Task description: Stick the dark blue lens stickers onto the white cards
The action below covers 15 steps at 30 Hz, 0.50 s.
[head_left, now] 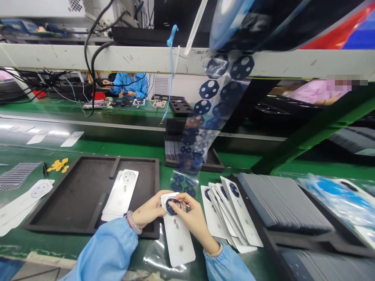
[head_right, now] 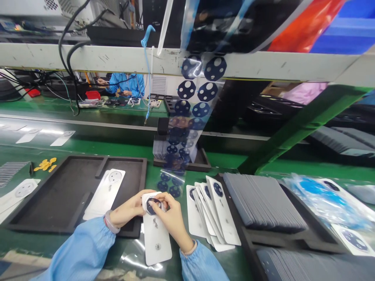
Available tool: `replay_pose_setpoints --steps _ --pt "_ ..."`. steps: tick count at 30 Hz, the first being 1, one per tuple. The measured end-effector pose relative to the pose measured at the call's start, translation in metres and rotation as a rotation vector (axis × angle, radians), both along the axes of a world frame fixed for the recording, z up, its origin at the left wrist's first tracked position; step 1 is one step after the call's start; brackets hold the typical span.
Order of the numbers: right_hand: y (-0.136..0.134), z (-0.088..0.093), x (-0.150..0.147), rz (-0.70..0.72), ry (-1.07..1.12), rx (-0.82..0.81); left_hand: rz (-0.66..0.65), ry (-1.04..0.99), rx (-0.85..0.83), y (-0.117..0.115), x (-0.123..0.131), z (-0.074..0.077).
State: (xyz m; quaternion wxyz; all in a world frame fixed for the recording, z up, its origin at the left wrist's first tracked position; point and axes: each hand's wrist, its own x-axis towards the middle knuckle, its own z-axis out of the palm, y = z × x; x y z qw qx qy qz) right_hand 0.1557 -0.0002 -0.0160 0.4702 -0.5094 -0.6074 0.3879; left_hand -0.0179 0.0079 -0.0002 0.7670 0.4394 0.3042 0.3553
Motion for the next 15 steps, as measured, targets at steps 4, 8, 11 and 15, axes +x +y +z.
replay_pose_setpoints --steps 4,8,11,15 --pt "-0.0005 0.0024 -0.0009 0.011 0.03 -0.023 0.015 0.068 -0.017 0.0002 -0.0003 0.0012" --pt "-0.0008 0.0039 -0.0013 0.007 0.028 -0.02 0.014 0.07 -0.007 0.0002 -0.0004 0.0018" --pt "-0.0011 0.0035 -0.0011 0.008 0.017 -0.016 0.012 0.046 0.0 0.0002 -0.0008 0.0011" --pt "-0.002 0.0015 -0.0004 0.0 -0.003 -0.002 0.011 0.038 -0.003 0.0007 -0.0014 0.0009"
